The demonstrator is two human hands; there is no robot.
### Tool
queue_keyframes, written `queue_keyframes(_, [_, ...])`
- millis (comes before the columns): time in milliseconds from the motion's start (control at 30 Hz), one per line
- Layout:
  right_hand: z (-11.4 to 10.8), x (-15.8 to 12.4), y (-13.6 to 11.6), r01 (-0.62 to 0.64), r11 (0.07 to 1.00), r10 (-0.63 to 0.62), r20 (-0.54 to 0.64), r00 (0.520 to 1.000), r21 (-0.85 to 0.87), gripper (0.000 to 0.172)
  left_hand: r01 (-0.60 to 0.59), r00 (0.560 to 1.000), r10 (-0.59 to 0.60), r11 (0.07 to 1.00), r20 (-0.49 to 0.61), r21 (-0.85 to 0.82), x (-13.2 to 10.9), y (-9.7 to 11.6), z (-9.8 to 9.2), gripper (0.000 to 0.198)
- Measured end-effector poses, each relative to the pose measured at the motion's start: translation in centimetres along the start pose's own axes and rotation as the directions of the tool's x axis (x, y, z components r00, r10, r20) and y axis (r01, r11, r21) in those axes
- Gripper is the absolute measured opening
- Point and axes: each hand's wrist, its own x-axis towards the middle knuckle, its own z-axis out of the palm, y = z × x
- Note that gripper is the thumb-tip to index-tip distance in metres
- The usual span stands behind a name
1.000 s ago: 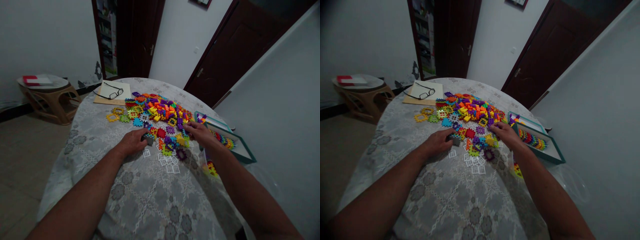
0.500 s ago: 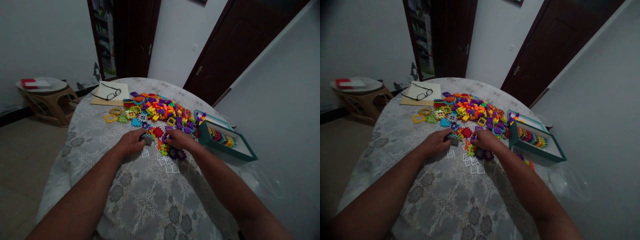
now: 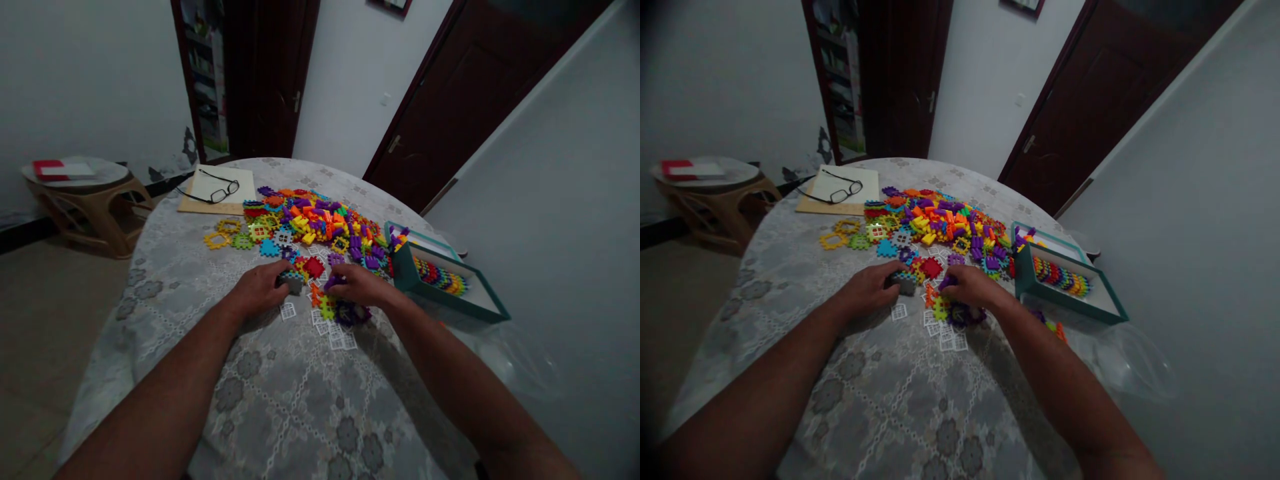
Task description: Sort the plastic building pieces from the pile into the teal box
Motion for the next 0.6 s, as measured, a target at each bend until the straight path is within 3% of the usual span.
queue_keyframes(133, [-3.4,-1.2,2.7,-0.082,0.966,0.072,0.049,0.996,0.243,0.007,-0.001,1.0,0.001,1.0,-0.009,0.005,0.1,-0.5,0.1,0.046])
queue_keyframes(233, [-7.2,-1.6,5.9,-0.185,0.921,0.219,-0.063,0.974,0.342,0.007,0.001,1.0,-0.001,1.0,-0.006,0.019,0.2,-0.6,0.1,0.046])
queue_keyframes(300, [-9.8,-1.5,8.5,-0.263,0.89,0.363,-0.23,0.903,0.372,0.006,0.02,1.0,-0.02,0.999,-0.002,0.031,0.1,-0.5,0.0,0.046])
queue_keyframes(367, [-12.2,-1.3,11.0,-0.335,0.847,0.495,-0.381,0.781,0.414,0.006,0.044,0.999,-0.044,0.999,-0.016,0.031,0.1,-0.3,-0.1,0.046])
queue_keyframes(433, [-14.0,-0.9,13.2,-0.376,0.809,0.572,-0.453,0.684,0.453,0.01,0.049,0.999,-0.049,0.999,-0.024,0.016,0.0,-0.2,-0.2,0.047])
queue_keyframes(600, [-15.7,-0.3,16.4,-0.386,0.765,0.634,-0.502,0.588,0.515,0.02,0.061,0.998,-0.061,0.998,-0.003,-0.005,0.1,-0.3,-0.3,0.048])
